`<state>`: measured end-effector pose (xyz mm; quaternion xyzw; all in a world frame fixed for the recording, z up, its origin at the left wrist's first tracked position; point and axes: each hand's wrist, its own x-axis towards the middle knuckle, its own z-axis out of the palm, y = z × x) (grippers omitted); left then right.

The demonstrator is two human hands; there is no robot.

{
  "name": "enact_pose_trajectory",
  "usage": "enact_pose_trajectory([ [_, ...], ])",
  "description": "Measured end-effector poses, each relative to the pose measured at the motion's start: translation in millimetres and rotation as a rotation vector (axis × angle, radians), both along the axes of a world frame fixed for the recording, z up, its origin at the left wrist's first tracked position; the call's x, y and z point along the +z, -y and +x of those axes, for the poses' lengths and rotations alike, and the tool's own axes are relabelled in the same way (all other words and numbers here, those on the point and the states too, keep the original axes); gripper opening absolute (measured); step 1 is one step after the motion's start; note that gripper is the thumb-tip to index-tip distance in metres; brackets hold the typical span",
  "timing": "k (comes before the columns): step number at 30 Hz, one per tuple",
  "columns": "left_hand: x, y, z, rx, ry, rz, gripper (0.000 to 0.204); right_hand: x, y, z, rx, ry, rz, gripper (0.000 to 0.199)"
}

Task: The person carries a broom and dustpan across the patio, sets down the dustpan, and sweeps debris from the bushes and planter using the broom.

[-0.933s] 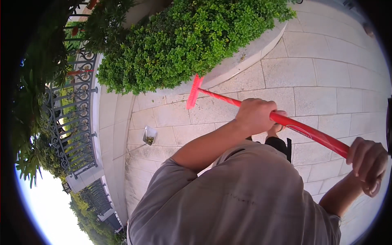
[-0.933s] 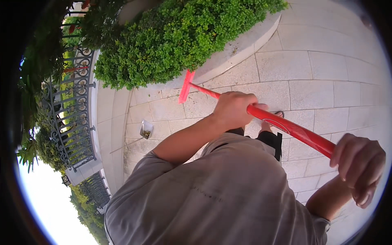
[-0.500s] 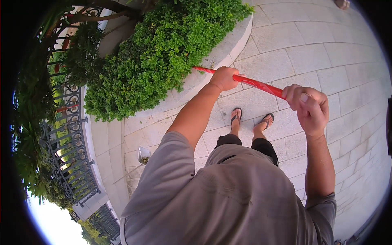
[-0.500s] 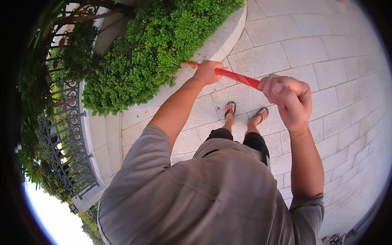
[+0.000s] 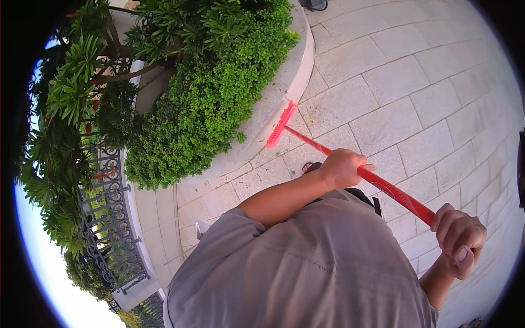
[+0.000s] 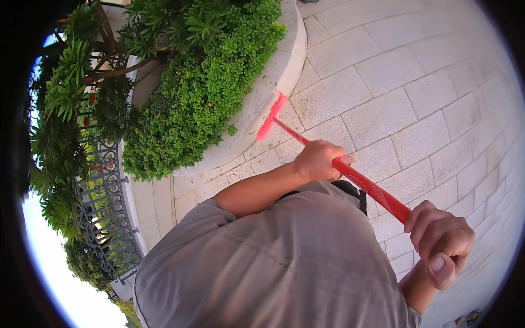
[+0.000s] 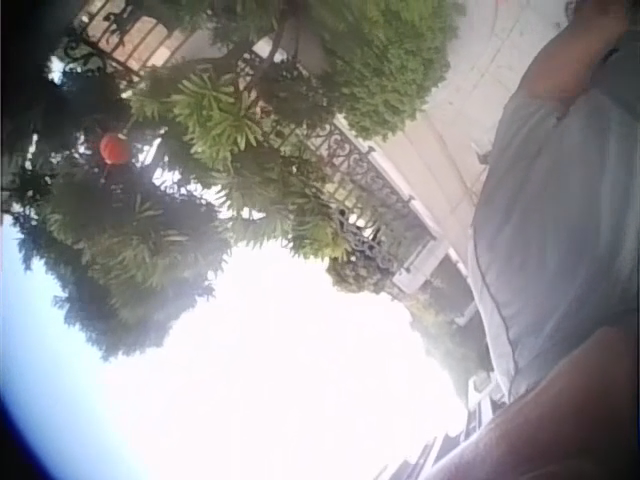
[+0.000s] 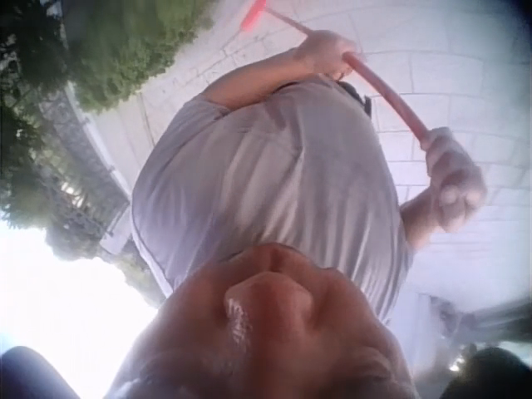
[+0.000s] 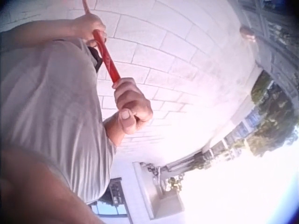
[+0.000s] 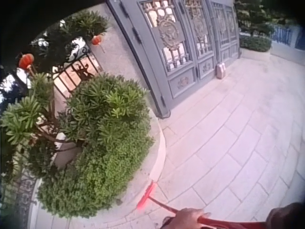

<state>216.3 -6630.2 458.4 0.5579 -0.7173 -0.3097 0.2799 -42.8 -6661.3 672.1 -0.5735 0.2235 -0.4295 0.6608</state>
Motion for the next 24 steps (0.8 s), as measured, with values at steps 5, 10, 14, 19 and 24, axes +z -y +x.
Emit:
enact_pose_trajectory([
  [5,10.5,0.3,27.1,0.211,0.130,-0.014,0.042,-19.2,58.0,15.8,0.168,0.145,0.088,0.029],
  [10,-66.6,19.5,124.8,0.423,0.330,0.125,0.043,-122.2,124.2,103.1,0.423,0.097,0.146,0.030],
  [14,-113.4,77.6,173.7,0.471,0.305,0.164,0.041,-171.2,197.0,162.4,0.479,-0.237,0.244,0.025],
  [19,-100.9,237.3,142.8,0.507,0.163,0.021,0.033,-113.6,314.2,132.9,0.341,-0.151,0.175,0.027],
  [24,-53.0,372.4,74.2,0.474,0.090,0.012,0.042,-44.7,428.3,89.1,0.254,-0.061,0.051,0.030],
])
